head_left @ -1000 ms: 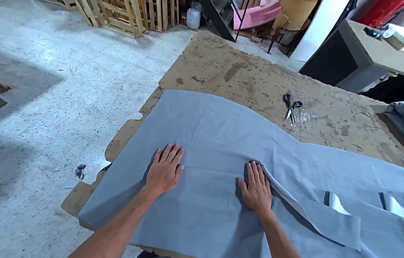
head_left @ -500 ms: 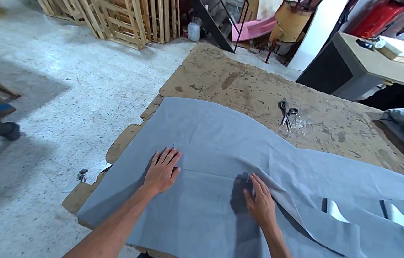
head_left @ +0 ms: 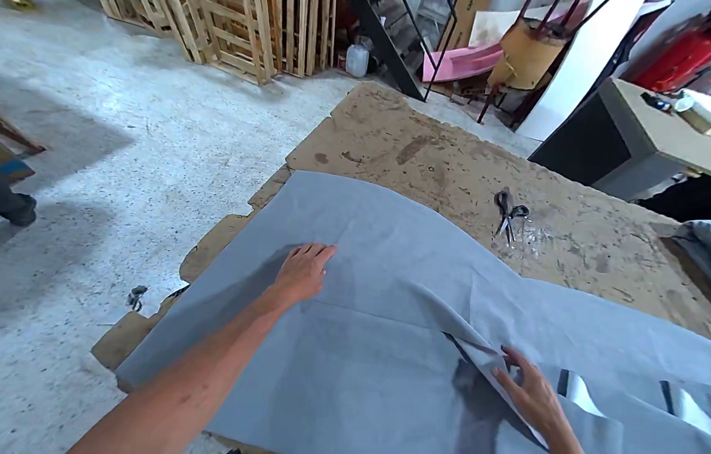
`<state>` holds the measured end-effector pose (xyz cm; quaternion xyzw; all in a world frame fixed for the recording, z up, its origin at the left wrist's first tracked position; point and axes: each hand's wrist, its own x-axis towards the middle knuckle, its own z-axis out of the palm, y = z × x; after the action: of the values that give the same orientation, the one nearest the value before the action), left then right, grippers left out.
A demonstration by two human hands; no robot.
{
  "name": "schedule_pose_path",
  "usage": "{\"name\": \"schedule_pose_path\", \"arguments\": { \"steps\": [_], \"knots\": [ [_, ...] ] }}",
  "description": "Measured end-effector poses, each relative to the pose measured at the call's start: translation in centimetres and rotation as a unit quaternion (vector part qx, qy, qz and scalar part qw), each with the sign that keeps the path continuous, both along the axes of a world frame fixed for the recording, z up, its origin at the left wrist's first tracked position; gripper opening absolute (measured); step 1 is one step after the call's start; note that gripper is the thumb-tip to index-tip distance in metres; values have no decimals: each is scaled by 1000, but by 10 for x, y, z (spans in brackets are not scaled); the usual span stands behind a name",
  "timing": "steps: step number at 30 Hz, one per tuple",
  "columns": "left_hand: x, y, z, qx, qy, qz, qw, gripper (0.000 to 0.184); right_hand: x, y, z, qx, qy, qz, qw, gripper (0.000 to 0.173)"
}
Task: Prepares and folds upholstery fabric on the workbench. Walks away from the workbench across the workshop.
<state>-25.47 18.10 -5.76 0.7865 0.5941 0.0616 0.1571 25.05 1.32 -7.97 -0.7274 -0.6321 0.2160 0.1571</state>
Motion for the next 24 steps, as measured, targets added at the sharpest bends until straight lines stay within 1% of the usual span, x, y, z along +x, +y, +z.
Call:
{"name": "schedule_pose_path", "arguments": {
  "steps": [1,2,3,4,6,8,9,10,11,12,13,14,15,16,18,19,20,22,24],
  "knots": [
    [1,0,2,-2,8,-1,1000,58,2,6,7,-29,-1,5,1000,66],
    [3,0,3,-11,18,-3,1000,57,4,11,13,-66,-5,7,998,52],
    [4,1,3,-21,23,-5,1000,52,6,17,19,-99,-14,8,995,40],
    [5,2,4,-30,24,-5,999,43,7,24,23,-113,-20,11,993,31],
    [5,4,3,-43,15,-11,999,28,13,34,27,-108,3,18,994,26],
    [2,5,2,-47,-2,-15,999,23,14,40,27,-128,78,-7,989,24],
    [1,6,1,-51,-8,-15,999,23,14,42,29,-162,141,-32,976,26],
    [-1,6,2,-55,-17,-15,998,23,14,44,32,-208,211,-63,953,31],
    [-2,6,4,-64,-23,-15,998,24,13,45,35,-240,258,-96,931,37],
    [-3,6,6,-71,-27,-17,997,25,12,47,38,-266,278,-127,914,48],
    [-4,7,8,-77,-27,-20,996,26,11,51,42,-296,269,-151,904,64],
    [-4,8,9,-82,-25,-22,996,28,9,56,47,-336,239,-164,896,74],
    [-4,9,8,-84,-21,-23,996,30,8,60,49,-372,198,-155,894,74],
    [-4,9,7,-82,-18,-24,996,32,6,60,50,-405,158,-123,892,65],
    [-4,10,4,-76,-18,-23,997,37,0,56,47,-441,109,-43,890,38],
    [-4,9,3,-74,-26,-24,997,41,-1,53,45,-447,94,-9,889,30],
    [-4,9,1,-70,-31,-24,997,41,-4,50,43,-447,83,18,891,29],
    [-4,8,-2,-60,-36,-20,997,39,-10,45,41,-435,69,57,896,40],
    [-6,8,-2,-66,-38,-15,997,37,-11,38,36,-394,70,67,914,41]
  ]
}}
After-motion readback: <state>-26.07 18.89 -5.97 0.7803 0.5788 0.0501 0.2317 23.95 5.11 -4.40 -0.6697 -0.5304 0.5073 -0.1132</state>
